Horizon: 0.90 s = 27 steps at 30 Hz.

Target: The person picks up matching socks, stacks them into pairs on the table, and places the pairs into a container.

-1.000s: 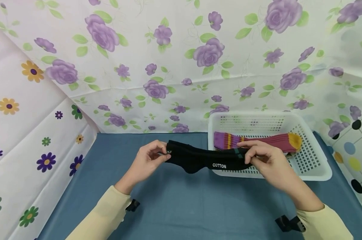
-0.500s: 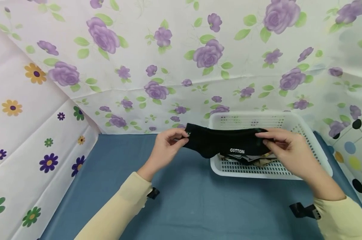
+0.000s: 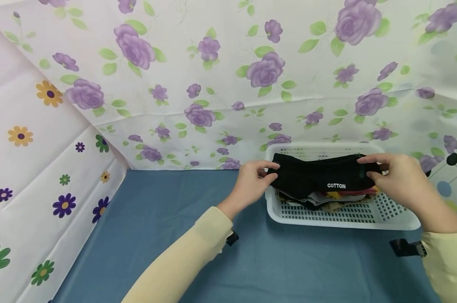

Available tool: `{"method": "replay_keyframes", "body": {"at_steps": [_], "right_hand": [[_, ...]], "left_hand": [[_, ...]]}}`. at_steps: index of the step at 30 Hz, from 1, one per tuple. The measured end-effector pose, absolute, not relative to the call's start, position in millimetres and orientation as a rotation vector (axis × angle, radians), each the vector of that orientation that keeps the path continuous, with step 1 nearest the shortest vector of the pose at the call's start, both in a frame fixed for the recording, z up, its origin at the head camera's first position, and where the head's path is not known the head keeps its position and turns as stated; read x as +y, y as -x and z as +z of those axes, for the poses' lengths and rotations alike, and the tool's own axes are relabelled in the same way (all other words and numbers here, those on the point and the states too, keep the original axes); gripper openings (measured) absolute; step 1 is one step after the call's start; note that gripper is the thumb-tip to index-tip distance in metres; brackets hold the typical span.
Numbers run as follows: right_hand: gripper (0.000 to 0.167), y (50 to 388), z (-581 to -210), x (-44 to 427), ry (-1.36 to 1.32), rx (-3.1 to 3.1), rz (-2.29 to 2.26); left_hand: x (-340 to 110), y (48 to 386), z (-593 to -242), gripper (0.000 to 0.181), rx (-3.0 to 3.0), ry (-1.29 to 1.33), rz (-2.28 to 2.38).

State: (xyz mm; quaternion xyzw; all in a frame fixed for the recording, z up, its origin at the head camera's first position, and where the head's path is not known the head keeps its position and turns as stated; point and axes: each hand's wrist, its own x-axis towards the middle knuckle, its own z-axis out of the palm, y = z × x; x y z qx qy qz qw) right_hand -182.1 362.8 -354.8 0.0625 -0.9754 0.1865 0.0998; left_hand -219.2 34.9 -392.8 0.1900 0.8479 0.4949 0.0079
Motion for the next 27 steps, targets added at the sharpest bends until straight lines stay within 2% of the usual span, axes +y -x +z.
{"method": "replay_keyframes", "body": {"at_steps": [12,18,27], "right_hand": [[0.034,220,-370,396,-0.108,-3.175,0.536],[0.036,233,-376,394,-0.195,-3.266,0.523],[0.033,242,-396,393,-0.237,-3.29,0.498]], "left_hand": [[72,240,-396,0.027,2.616,-0.564,1.207],[79,247,-400,0.027,2.695,-0.538,1.036],[91,251,-405,0.031,2.795,-0.638,0.62]]}}
